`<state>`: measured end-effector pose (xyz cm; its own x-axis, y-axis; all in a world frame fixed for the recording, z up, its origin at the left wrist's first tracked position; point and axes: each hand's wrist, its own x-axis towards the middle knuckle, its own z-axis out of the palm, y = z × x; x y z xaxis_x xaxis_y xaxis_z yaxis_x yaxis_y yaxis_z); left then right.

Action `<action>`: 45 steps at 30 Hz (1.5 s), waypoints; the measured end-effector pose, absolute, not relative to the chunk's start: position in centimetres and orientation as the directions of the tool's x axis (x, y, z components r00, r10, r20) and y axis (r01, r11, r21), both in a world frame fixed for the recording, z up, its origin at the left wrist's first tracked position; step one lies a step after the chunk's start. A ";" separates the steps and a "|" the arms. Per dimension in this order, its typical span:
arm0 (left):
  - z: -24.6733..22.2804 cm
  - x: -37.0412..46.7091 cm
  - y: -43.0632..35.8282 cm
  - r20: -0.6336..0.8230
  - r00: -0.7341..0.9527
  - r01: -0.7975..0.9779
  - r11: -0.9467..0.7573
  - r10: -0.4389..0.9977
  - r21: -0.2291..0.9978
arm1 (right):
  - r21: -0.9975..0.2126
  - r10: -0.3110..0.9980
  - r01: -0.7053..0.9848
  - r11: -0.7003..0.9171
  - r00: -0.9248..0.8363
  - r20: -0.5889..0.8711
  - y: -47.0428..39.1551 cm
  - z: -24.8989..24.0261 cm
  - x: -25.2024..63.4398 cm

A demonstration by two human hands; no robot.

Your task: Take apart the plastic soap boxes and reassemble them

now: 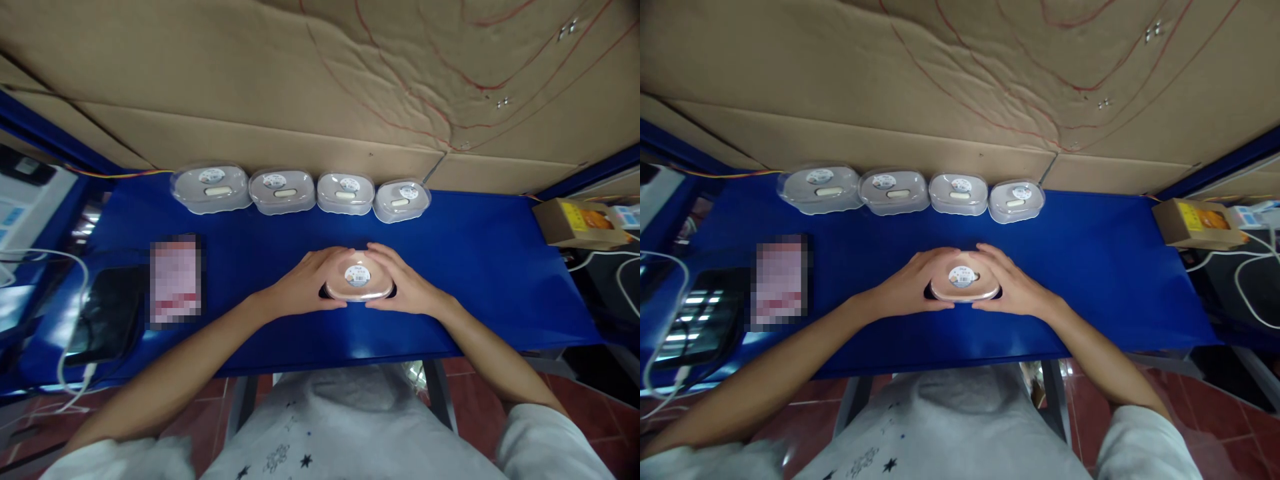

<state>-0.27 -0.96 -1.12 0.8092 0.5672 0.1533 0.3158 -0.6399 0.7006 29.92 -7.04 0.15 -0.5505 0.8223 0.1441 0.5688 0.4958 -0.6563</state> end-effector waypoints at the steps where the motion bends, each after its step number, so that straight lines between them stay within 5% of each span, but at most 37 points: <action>1: -1.1 -0.3 -1.0 0.153 0.808 0.316 -0.638 0.569 0.702 | -0.658 0.822 0.567 0.496 -0.551 0.144 -7.1 0.2 30.0; 36: -2.6 -0.6 -0.7 0.225 0.776 0.311 -0.667 0.589 0.677 | -0.485 0.782 0.620 0.617 -0.552 0.289 -7.4 -0.1 29.6; 45: -1.7 -0.6 -0.8 0.164 0.784 0.361 -0.654 0.599 0.664 | -0.584 0.810 0.587 0.560 -0.535 0.240 -6.9 -0.9 29.7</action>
<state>-0.62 -0.80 -1.72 0.7838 0.5989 0.1641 0.3610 -0.6545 0.6643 29.70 -6.93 -0.88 -0.5348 0.8103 0.2395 0.5874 0.5603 -0.5840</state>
